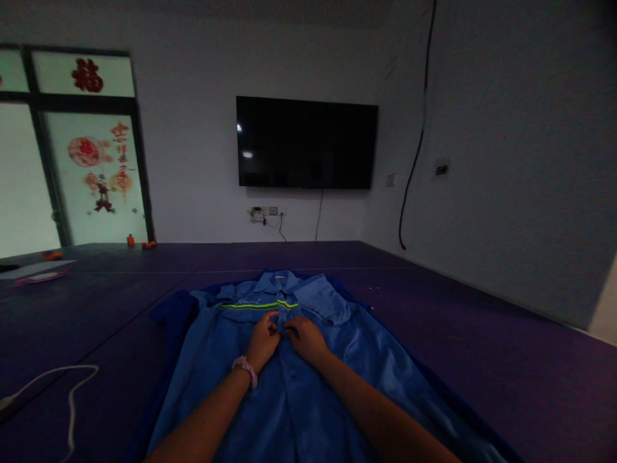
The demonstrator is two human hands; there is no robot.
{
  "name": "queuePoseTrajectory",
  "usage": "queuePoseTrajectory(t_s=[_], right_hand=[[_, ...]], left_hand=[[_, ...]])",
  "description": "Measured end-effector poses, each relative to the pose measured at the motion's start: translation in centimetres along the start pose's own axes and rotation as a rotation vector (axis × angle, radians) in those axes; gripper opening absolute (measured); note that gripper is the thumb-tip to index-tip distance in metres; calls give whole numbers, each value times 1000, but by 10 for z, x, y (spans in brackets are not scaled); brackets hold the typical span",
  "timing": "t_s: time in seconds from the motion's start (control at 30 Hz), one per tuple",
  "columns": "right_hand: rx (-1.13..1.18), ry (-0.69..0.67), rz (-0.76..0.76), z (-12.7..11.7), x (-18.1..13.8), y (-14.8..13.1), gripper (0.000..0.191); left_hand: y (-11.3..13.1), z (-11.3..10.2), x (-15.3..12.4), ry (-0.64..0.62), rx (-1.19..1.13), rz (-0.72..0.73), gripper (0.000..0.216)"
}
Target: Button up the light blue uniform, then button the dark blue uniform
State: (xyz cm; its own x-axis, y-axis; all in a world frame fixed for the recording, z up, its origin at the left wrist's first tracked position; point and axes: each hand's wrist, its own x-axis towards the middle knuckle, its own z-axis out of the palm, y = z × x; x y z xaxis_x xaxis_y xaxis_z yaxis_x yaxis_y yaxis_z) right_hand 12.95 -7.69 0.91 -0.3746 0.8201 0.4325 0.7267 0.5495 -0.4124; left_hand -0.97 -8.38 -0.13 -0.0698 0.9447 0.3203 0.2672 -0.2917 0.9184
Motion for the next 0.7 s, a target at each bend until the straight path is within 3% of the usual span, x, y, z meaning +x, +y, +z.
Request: queuePoseTrajectory(t_s=[0.5, 0.7], right_hand=[[5, 8, -1, 0, 1, 2, 21], [-236, -67, -59, -7, -1, -7, 24]], left_hand=[[1, -2, -2, -29, -160, -84, 50], [4, -2, -4, -34, -170, -99, 50]])
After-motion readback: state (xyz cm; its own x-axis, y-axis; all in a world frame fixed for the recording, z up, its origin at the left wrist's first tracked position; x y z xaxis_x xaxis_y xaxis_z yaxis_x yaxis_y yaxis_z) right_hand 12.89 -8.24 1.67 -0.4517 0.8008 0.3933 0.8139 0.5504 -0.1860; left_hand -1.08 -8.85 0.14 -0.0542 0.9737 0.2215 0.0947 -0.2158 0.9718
